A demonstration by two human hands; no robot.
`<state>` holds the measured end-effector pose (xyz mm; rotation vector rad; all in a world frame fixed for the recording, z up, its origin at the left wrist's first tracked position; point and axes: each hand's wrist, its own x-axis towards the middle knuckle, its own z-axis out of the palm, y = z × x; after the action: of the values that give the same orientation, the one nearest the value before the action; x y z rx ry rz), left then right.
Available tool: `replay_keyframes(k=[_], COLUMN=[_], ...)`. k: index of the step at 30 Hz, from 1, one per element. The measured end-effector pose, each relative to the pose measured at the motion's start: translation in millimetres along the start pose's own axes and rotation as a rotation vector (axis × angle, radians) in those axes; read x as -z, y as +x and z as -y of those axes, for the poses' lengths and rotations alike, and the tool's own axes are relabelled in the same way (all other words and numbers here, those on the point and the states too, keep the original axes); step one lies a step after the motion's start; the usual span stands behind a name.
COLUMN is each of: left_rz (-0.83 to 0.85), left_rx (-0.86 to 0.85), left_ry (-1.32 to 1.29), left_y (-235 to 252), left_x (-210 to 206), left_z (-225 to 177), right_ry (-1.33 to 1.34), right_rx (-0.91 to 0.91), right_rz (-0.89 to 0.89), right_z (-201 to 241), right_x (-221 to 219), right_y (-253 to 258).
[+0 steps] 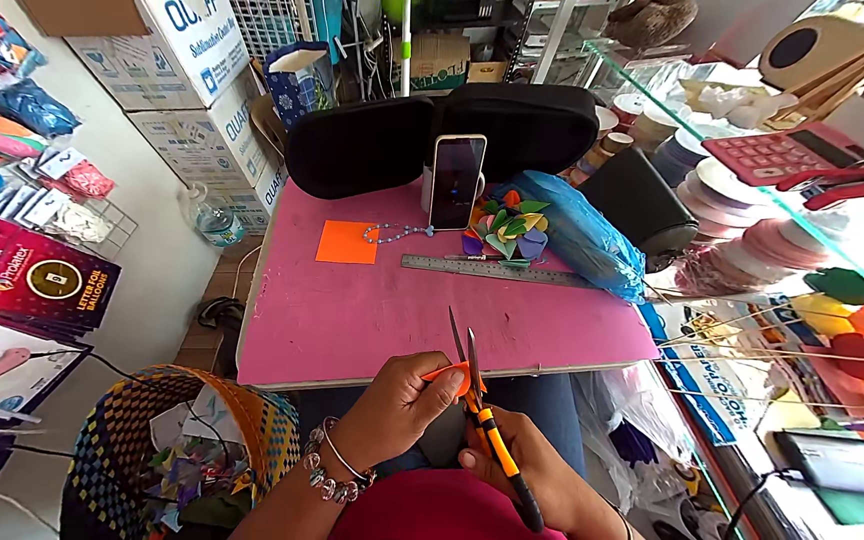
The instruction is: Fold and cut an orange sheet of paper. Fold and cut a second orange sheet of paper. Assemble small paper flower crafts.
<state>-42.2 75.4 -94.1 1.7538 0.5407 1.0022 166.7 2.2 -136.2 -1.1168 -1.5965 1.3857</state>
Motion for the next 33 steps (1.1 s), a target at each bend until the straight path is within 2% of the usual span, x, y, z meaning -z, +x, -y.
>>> replay_keyframes(k=[18,24,33], left_rz=[0.152,0.125,0.113], left_rx=[0.109,0.089,0.054], left_ry=[-0.031,-0.05,-0.006], left_y=[10.4,10.4,7.0], left_x=[18.4,13.9,10.9], left_z=[0.6,1.5,-2.2], right_ry=[-0.085,-0.058,-0.037], right_rx=[-0.101,-0.112,-0.031], right_rz=[0.073,0.084,0.071], right_z=[2.8,2.8,3.2], right_x=[19.6,16.0,9.4], right_y=[2.6,3.1,1.2])
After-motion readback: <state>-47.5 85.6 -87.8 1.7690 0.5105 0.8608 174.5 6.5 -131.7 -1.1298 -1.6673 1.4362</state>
